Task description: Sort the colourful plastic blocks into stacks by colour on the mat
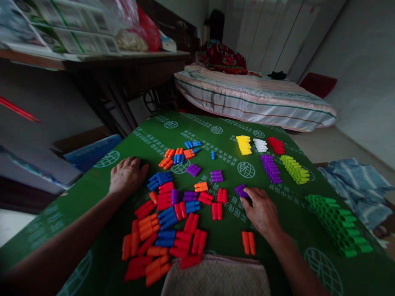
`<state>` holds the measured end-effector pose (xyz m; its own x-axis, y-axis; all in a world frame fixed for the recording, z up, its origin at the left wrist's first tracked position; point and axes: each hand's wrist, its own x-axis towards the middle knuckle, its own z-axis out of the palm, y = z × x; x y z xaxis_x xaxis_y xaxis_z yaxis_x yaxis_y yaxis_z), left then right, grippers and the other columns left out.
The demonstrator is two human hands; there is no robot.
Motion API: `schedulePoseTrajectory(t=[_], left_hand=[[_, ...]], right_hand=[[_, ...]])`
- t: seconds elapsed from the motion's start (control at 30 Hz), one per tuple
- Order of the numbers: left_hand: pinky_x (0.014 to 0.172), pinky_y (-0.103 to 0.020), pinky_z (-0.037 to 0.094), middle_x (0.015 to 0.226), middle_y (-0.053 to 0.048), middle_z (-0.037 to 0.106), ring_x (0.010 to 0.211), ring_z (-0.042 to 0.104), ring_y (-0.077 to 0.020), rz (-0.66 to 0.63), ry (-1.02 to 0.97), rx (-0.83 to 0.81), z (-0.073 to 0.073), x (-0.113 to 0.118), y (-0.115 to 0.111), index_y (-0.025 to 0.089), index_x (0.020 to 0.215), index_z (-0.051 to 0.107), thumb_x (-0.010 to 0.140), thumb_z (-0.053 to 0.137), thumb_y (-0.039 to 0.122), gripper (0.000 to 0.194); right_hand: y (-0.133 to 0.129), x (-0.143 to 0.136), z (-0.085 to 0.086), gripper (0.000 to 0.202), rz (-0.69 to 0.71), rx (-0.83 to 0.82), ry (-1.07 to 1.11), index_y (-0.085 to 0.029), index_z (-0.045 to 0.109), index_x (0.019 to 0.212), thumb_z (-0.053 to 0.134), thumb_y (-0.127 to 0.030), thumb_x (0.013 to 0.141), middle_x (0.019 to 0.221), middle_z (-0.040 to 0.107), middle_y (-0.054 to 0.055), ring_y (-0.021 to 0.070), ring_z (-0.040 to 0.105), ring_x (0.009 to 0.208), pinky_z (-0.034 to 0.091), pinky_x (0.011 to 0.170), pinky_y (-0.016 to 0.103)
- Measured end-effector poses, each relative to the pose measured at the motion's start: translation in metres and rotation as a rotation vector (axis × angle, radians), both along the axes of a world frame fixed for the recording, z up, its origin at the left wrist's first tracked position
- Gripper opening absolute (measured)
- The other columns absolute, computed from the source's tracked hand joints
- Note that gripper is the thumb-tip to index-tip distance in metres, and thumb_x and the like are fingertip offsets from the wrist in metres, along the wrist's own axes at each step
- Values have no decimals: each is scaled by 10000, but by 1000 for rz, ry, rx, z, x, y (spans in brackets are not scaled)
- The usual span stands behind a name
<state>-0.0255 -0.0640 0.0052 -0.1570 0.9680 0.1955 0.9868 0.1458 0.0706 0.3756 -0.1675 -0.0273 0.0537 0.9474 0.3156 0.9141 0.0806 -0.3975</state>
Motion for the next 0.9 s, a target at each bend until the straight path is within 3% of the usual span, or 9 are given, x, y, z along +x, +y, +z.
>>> schedulePoseTrajectory(t=[0.23,0.47,0.57,0.7,0.9], left_hand=[[1000,-503,353,1314,-204,533,1267,415,-356,-1,-9,21,-2,0,-1,116,1176,572,862,282,443,538],[1004,-499,349,1318,-204,531,1271,414,-354,-7,-12,22,-2,-1,-1,119,1194,564,860,294,445,539],[1016,-492,342,1342,-205,512,1278,410,-353,-1,-7,21,-2,-1,-1,117,1201,556,864,286,450,545],[1018,-491,339,1345,-203,511,1281,408,-352,1,-7,25,-4,-2,-1,118,1195,557,866,282,452,543],[1017,-489,343,1331,-197,522,1279,410,-344,-1,-6,20,-4,-1,-1,123,1189,560,864,287,452,537]], right_hand=[[3,-29,21,253,55,13,-93,-241,683,992,507,-318,827,1034,695,88,252,616,992,486,898,398],[17,-120,54,160,533,-43,-71,-221,656,918,508,-176,878,955,694,53,190,595,938,453,862,312],[26,-145,59,117,629,-106,-195,-201,629,875,516,-176,886,907,680,53,192,574,936,427,856,302],[34,-156,57,130,655,-193,-307,-188,623,869,497,-167,892,910,676,58,197,563,951,400,853,305],[37,-154,57,108,668,-257,-308,-196,639,913,545,-194,859,939,675,53,210,550,988,395,843,315]])
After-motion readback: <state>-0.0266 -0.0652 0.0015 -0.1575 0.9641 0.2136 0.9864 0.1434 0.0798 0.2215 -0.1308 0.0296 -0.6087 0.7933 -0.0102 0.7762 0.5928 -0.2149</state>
